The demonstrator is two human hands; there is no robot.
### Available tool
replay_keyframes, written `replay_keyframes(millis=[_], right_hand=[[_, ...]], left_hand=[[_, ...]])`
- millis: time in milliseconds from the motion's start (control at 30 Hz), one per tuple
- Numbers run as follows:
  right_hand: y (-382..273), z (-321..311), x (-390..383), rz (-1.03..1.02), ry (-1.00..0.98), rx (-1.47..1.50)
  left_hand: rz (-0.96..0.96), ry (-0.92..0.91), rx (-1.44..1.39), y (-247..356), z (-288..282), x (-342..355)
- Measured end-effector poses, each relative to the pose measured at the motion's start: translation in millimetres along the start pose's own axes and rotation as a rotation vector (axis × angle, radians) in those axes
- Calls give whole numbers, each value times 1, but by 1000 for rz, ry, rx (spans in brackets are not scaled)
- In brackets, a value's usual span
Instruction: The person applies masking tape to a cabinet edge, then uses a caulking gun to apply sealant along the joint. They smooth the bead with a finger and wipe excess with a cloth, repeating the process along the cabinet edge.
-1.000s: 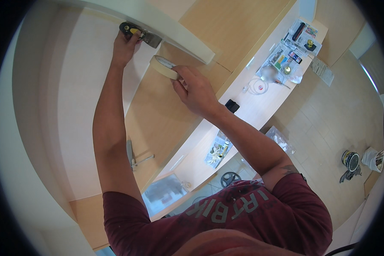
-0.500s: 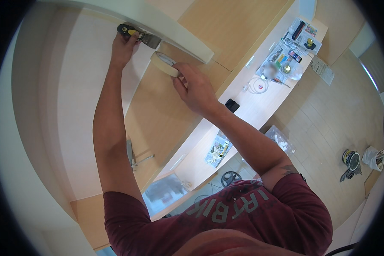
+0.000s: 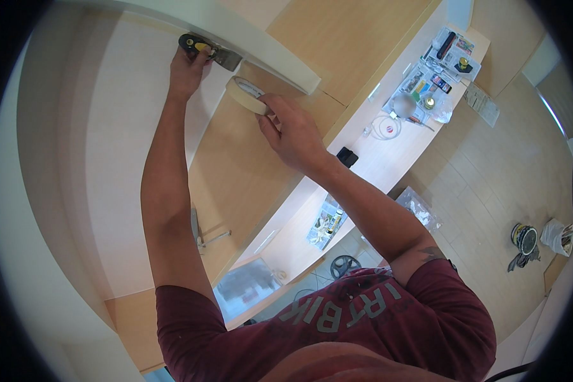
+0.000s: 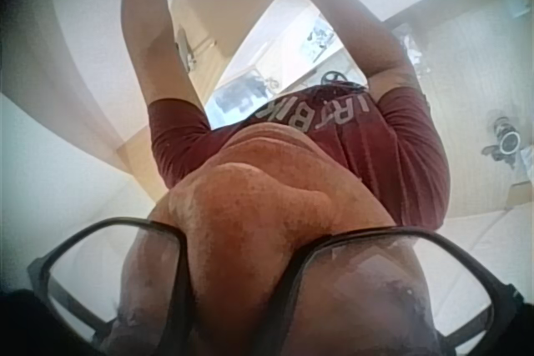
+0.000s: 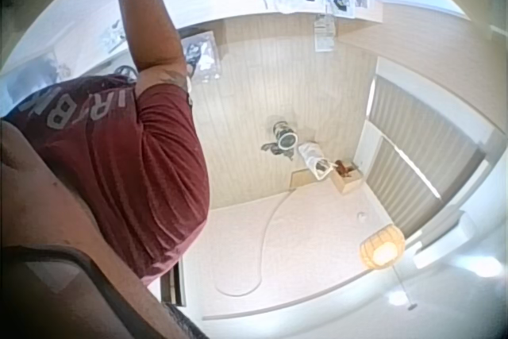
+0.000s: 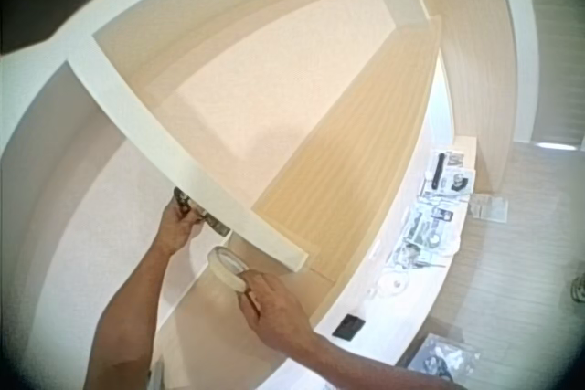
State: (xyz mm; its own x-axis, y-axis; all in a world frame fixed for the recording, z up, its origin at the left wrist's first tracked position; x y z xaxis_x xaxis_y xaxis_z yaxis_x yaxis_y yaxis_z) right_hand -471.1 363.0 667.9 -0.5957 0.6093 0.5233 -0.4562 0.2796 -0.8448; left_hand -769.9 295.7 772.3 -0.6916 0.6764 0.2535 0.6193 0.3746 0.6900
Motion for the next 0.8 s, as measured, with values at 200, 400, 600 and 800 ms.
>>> replay_keyframes(millis=[200,400,600,800], right_hand=[[2,-2,1,-10,19,1],[3,0,0,-23,18,0],[2,-1,1,-4,12,-6],[3,1,0,-37,13,-16]], left_hand=[[3,7,-29,5,2,-3],[23,7,-33,-3,0,-2],[-8,-20,64,-5,0,1],[43,11,53,-7,-1,-1]])
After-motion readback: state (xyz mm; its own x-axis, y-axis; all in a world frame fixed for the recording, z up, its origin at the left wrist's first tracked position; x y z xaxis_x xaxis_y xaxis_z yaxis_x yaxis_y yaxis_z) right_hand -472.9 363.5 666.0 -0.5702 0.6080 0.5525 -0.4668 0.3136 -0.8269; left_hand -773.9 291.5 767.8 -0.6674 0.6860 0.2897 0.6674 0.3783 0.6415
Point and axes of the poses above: each hand's wrist, its own x-axis towards the middle knuckle, its own z-axis out of the palm, y = z × x, the point moved 7 cm from there along x, towards the middle knuckle, and after that the axes turned 2 degrees about -z, right-handed, at the moved point
